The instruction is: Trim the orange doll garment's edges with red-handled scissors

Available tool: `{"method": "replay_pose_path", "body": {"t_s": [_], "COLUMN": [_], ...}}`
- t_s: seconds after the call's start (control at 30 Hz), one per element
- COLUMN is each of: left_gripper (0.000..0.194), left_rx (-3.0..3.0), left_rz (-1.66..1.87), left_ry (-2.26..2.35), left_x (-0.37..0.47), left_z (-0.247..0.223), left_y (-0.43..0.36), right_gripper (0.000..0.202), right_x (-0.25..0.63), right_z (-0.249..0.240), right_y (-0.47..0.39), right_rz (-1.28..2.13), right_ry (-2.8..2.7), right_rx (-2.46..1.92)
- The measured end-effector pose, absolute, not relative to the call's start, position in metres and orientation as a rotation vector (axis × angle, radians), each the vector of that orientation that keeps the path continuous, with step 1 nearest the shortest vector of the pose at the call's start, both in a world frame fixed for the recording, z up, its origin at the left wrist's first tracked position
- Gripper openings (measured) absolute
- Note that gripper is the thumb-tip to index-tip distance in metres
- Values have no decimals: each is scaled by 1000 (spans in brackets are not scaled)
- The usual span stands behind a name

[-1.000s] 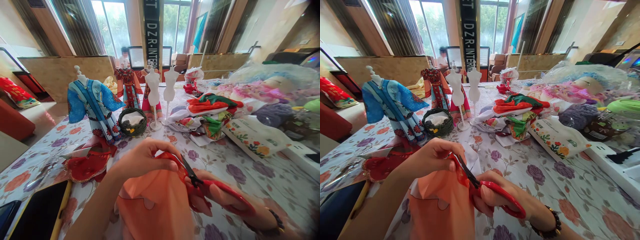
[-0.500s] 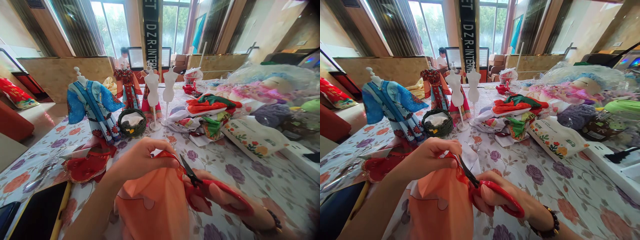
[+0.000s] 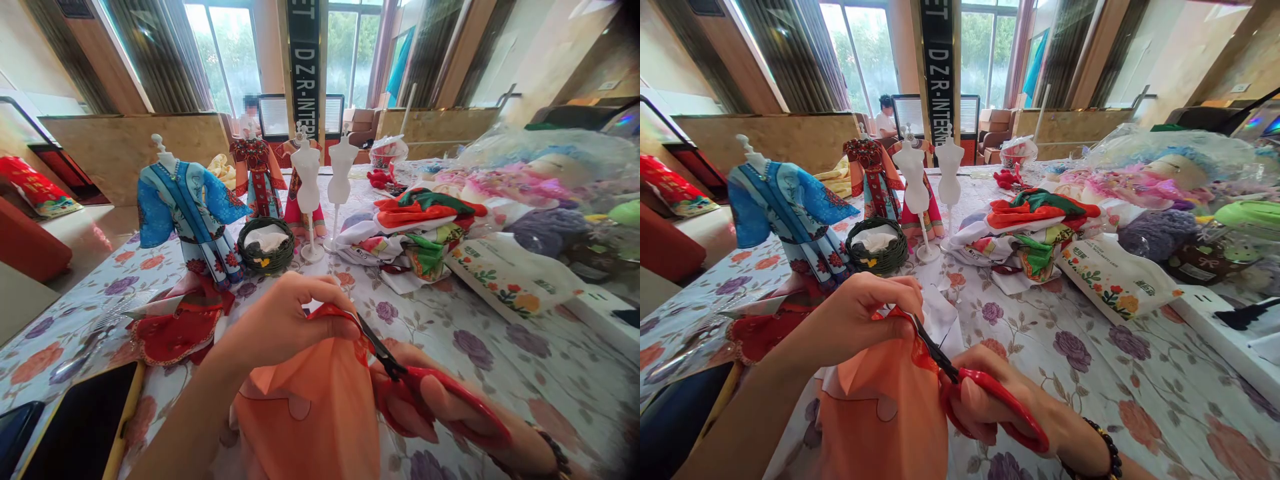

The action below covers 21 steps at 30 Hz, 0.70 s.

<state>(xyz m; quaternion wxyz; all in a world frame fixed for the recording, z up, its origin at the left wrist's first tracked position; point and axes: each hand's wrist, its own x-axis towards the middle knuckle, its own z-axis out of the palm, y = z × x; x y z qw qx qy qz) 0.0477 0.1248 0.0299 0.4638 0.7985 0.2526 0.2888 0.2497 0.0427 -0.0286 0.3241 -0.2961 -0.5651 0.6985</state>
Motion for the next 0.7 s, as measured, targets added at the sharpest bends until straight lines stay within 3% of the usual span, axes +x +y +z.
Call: {"method": "replay_pose_path", "body": {"t_s": [0.7], "left_gripper": [8], "left_rx": [1969], "left_rz": [735], "left_ry": [635], "left_x": [49], "left_z": [27], "left_y": [126], "right_gripper": [48], "right_x": [249], "right_z": [-41], "right_y": [42], "right_rz": [1775], "right_ry": [-1486], "right_rx": [-764]}}
